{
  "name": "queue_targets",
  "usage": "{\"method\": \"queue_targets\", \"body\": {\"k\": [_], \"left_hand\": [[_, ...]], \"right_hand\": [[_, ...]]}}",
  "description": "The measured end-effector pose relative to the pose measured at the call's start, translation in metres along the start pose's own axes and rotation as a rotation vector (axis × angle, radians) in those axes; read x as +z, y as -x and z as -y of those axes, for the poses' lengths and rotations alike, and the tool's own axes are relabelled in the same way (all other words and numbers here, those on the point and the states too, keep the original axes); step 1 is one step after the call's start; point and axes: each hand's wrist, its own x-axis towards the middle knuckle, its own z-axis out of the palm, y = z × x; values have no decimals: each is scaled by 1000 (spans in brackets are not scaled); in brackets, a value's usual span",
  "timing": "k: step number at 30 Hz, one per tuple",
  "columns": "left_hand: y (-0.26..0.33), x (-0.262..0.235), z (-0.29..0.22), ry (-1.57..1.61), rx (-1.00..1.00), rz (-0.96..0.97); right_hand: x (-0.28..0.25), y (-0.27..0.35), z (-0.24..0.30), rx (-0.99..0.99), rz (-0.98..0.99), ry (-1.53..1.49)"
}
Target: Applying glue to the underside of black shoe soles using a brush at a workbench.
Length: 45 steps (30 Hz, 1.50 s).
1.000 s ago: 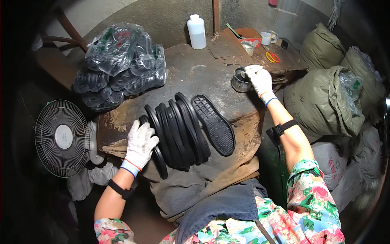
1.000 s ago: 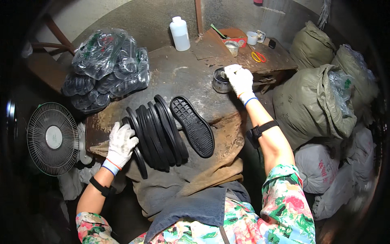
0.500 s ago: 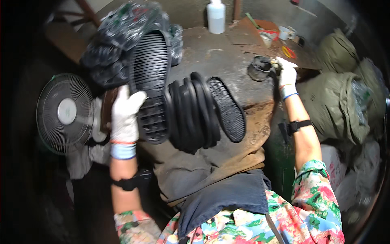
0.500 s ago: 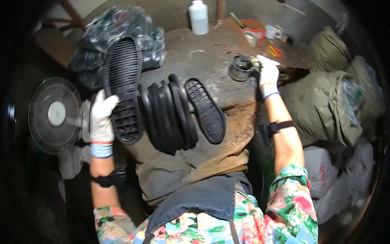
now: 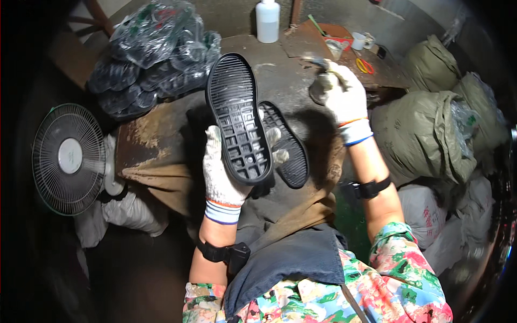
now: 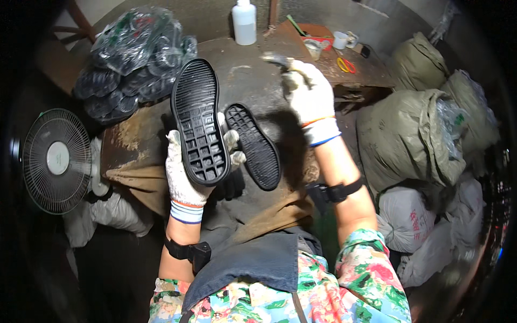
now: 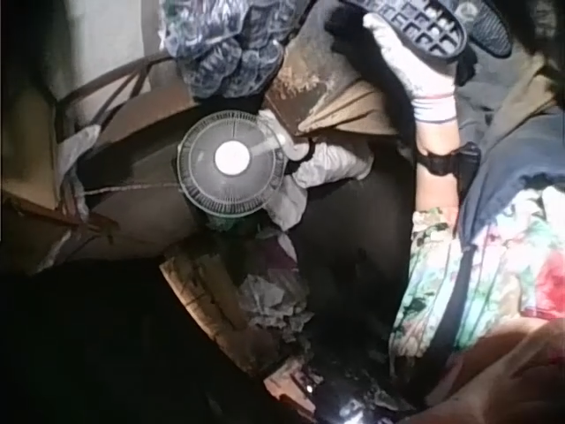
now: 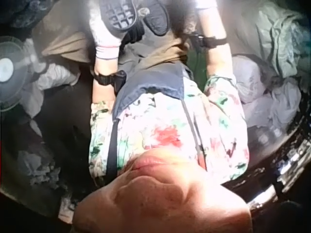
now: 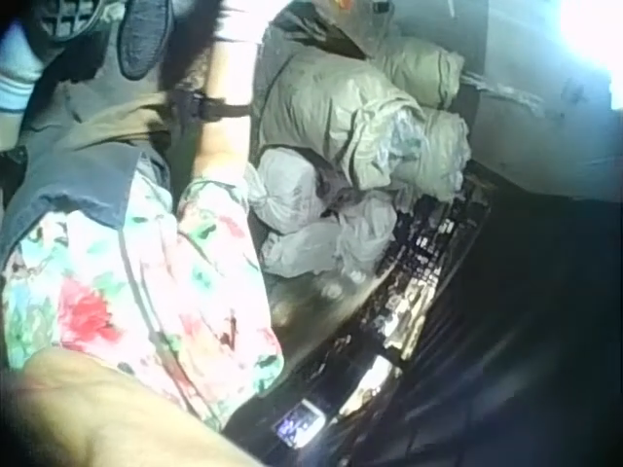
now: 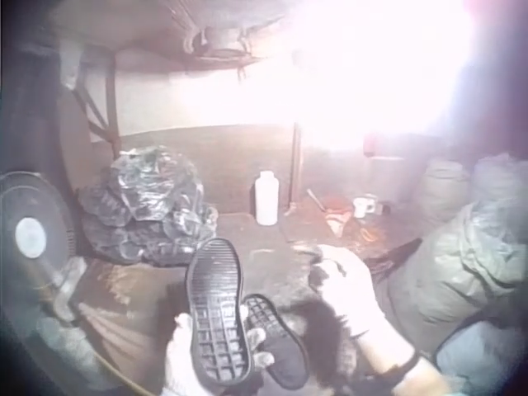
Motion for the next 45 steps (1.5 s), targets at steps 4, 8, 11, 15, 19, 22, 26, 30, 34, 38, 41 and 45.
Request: {"method": "queue_targets", "body": {"k": [4, 8, 11, 15, 19, 22, 26, 30, 34, 38, 41, 45], "left_hand": [[3, -4, 21, -43, -85, -41], [12, -3, 29, -10, -130, -93], [20, -9, 19, 5, -158, -97], [28, -6, 9, 16, -196, -145], [20, -18, 10, 115, -223, -63], [14, -32, 12, 174, -76, -60], [12, -41, -8, 108, -61, -72], [12, -16, -29, -218, -39, -191], [25, 14, -34, -449, -39, -272], [43, -18, -28, -951, 316, -358], [44, 12, -35, -685, -84, -175], [44, 4, -28, -695, -91, -177]], "right_hand": [[40, -13, 14, 258, 9, -739], [44, -16, 15, -239, 22, 243], [54, -1, 32, -93, 107, 125], [64, 22, 54, 123, 291, -160], [68, 54, 76, 190, 431, -385], [65, 78, 94, 15, 545, -168], [62, 104, 114, -230, 689, 24], [41, 117, 122, -187, 702, 46], [31, 114, 129, 63, 729, -75], [37, 105, 139, 332, 598, -194], [26, 79, 133, 392, 502, -147], [17, 49, 102, 237, 395, -100]]}}
